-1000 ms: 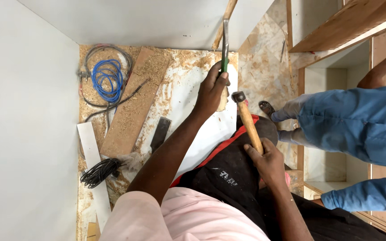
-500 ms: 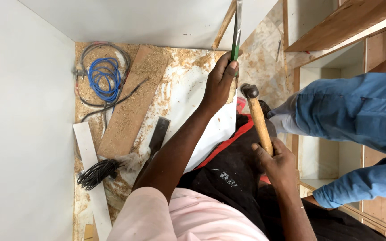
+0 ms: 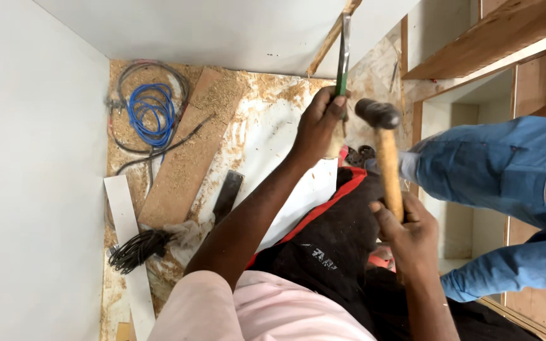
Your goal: The person uses a hammer and chisel to secure a wooden trim piece along the top edge of a white cabinet. They repeatedly strike the chisel to drive it into the wood, adjusting the chisel's position along the trim. Another person stands nearby observing. The person then places the tools on the cabinet surface.
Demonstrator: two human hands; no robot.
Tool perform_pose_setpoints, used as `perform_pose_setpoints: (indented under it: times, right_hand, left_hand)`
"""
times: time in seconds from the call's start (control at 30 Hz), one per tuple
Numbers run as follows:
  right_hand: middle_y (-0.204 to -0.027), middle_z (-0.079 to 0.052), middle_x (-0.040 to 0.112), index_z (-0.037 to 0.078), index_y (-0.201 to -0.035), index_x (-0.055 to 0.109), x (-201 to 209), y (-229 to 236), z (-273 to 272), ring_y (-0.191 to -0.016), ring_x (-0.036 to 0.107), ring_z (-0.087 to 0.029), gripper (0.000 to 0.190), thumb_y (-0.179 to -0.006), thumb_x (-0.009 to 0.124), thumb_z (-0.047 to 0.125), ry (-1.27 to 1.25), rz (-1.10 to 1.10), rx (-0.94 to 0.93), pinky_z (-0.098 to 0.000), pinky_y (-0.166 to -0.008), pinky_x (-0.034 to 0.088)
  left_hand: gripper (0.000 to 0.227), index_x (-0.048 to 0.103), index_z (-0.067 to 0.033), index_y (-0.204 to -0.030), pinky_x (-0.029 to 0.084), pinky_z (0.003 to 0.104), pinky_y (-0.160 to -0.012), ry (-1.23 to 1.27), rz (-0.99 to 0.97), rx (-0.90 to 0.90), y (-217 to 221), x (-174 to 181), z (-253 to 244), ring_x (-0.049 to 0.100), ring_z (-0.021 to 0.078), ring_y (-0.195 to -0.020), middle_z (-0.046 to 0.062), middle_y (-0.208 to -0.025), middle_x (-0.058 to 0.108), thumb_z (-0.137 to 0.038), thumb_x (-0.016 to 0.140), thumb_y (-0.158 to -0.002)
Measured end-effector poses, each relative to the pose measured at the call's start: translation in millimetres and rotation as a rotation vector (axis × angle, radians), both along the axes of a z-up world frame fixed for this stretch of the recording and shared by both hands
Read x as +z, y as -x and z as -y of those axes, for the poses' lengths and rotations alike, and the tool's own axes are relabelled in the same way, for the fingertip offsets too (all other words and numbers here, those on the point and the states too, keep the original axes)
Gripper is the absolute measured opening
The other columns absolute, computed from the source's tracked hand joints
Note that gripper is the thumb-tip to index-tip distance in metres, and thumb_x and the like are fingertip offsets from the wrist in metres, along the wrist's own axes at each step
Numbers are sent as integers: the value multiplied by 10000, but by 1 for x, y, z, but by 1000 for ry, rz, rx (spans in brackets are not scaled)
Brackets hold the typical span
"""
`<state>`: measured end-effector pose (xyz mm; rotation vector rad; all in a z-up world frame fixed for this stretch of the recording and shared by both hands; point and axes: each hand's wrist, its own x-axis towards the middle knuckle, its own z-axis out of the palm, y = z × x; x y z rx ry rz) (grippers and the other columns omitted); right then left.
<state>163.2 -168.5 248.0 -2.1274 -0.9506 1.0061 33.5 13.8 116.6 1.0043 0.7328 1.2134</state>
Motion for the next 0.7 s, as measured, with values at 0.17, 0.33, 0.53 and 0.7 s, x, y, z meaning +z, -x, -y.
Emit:
perform_pose_setpoints:
  times: [0.17, 0.33, 0.53, 0.7]
  right_hand:
    - [-778, -9, 614, -6, -1114, 680, 34, -7, 0, -650, 568, -78, 172, -992, 701, 113, -216, 56, 72, -240, -589, 477]
    - [-798, -49, 618, -60, -1158, 631, 72, -10, -3, -661, 589, -88, 184, -1071, 662, 99, -422, 92, 158, -250, -614, 497]
    - [-802, -72, 634, -76, -1131, 618, 103, -7, 2, -614, 611, -102, 281, -1104, 647, 202, -594, 143, 218, -255, -610, 512]
    - [-831, -111, 643, -76, -1115, 584, 112, -1, 17, -666, 615, -125, 337, -1171, 654, 249, -642, 108, 241, -234, -632, 508]
  left_hand:
    - [459, 582, -2, -1125, 547, 288, -551, 235, 135, -96, -6, 49, -3, 684, 139, -714, 71, -854, 695, -444, 570, -997]
    - [479, 610, 24, -1118, 623, 290, -593, 274, 421, -187, -20, 91, -27, 685, 165, -686, 124, -883, 700, -442, 628, -1007]
    - [415, 585, 1, -1149, 653, 360, -800, 281, 833, -208, -39, 98, -34, 745, 219, -923, 191, -1073, 727, -395, 648, -1040]
    - [364, 590, 53, -1138, 645, 382, -883, 230, 1039, -128, -59, 100, -35, 729, 245, -989, 223, -1125, 705, -311, 606, -1130]
